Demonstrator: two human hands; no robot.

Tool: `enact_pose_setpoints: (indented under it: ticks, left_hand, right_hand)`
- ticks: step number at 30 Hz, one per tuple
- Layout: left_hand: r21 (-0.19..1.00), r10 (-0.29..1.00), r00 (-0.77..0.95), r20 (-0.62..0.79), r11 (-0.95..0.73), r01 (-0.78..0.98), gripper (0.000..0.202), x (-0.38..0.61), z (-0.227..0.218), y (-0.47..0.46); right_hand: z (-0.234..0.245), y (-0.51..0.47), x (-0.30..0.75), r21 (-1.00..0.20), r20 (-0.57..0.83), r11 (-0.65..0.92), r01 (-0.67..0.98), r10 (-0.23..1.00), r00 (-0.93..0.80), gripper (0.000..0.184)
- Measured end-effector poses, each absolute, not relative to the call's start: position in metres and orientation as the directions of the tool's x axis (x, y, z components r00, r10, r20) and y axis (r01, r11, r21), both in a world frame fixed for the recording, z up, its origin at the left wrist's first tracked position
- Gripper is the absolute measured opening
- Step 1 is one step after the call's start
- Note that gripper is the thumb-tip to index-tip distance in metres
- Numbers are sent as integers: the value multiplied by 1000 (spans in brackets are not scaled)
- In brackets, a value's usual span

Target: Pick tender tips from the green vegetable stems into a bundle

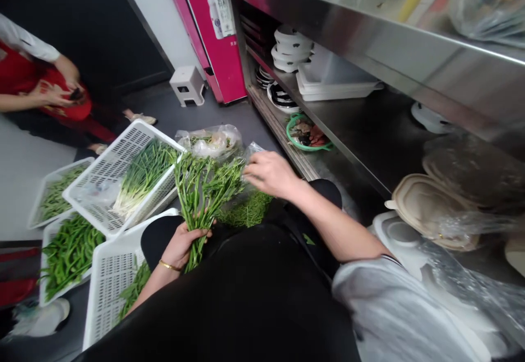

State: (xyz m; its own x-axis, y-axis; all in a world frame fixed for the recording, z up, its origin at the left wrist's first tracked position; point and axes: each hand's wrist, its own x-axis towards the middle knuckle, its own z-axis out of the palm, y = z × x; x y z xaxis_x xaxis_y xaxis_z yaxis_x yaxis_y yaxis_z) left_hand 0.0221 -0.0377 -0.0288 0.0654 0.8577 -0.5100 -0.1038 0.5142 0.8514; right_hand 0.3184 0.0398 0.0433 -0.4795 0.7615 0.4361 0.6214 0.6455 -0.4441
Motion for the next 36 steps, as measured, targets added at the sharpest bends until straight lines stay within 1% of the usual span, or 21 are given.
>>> enact_pose_setpoints:
  ticks: [2, 3, 5, 7, 9, 11, 13, 15, 19, 22, 23, 24, 25, 26, 28, 29, 30, 31, 33, 34, 36]
  left_hand:
    - [854, 857, 74, -511, 515, -71, 46, 27, -26, -38]
    - [854, 855, 82, -513, 518, -57, 45, 29, -25, -38]
    - [853, 852, 95, -515, 520, -44, 45, 31, -22, -40]
    - [855, 854, 98, -511, 517, -50, 46, 30, -21, -42]
    - [858, 860, 92, -502, 509, -76, 46, 26, -22, -43]
    - [859, 865, 78, -496, 502, -100, 45, 23, -24, -43]
    - [860, 867, 71, -493, 498, -111, 47, 21, -28, -43]
    - [862, 868, 76, -490, 496, -105, 50, 20, -30, -42]
    - [863, 866, 104, -490, 498, -81, 53, 23, -32, -41]
    - [860, 862, 113, -494, 503, -82, 56, 25, -32, -41]
    - [861, 863, 114, -492, 502, -84, 57, 26, -32, -40]
    - [862, 864, 119, -489, 500, -87, 58, 26, -32, -40]
    - [863, 865, 123, -486, 497, -92, 59, 26, -32, -40]
    - [864, 867, 124, -482, 494, -95, 58, 25, -32, -40]
    - [869, 872, 121, -474, 486, -99, 55, 23, -32, -41]
    - [870, 875, 119, -470, 481, -103, 53, 20, -32, -41]
    - [872, 877, 115, -466, 477, -108, 52, 18, -31, -42]
    - [874, 880, 109, -462, 473, -114, 51, 14, -31, -43]
    - [876, 885, 93, -457, 466, -124, 51, 6, -30, -45]
    - [877, 886, 82, -457, 464, -125, 51, 2, -29, -46]
    - [880, 888, 68, -455, 460, -121, 50, -7, -28, -47]
  right_hand:
    - [36, 47, 281, -298, 437, 732, 612, 675, -594, 21]
    - [32, 52, 266, -255, 417, 751, 609, 654, -632, 22]
    - [24, 60, 244, -211, 345, 743, 635, 664, -663, 23]
    - [19, 64, 235, -209, 250, 704, 679, 709, -659, 27]
    - [17, 62, 231, -242, 179, 672, 700, 740, -648, 32]
    - [18, 57, 230, -299, 159, 678, 672, 729, -665, 36]
    - [21, 53, 225, -325, 174, 705, 630, 699, -694, 39]
    - [24, 53, 219, -298, 171, 711, 637, 696, -697, 39]
    - [24, 54, 205, -202, 114, 704, 681, 708, -697, 26]
    - [16, 51, 198, -147, 172, 717, 681, 697, -696, 26]
    - [12, 50, 195, -147, 202, 709, 690, 705, -680, 26]
    - [9, 49, 192, -169, 226, 692, 702, 720, -656, 26]
    - [7, 50, 190, -222, 238, 663, 715, 748, -620, 26]
    - [6, 52, 190, -311, 240, 618, 723, 786, -569, 25]
    - [9, 60, 196, -577, 235, 483, 658, 870, -433, 23]
    - [15, 66, 204, -719, 233, 407, 563, 905, -357, 22]
    - [22, 72, 217, -838, 230, 337, 429, 931, -283, 21]
    - [30, 77, 233, -920, 221, 279, 275, 950, -223, 20]
    - [47, 83, 277, -985, 164, 169, 29, 976, -144, 22]
    - [53, 83, 302, -994, 113, 110, -28, 981, -157, 24]
    - [58, 79, 351, -998, 66, 62, -33, 992, -105, 26]
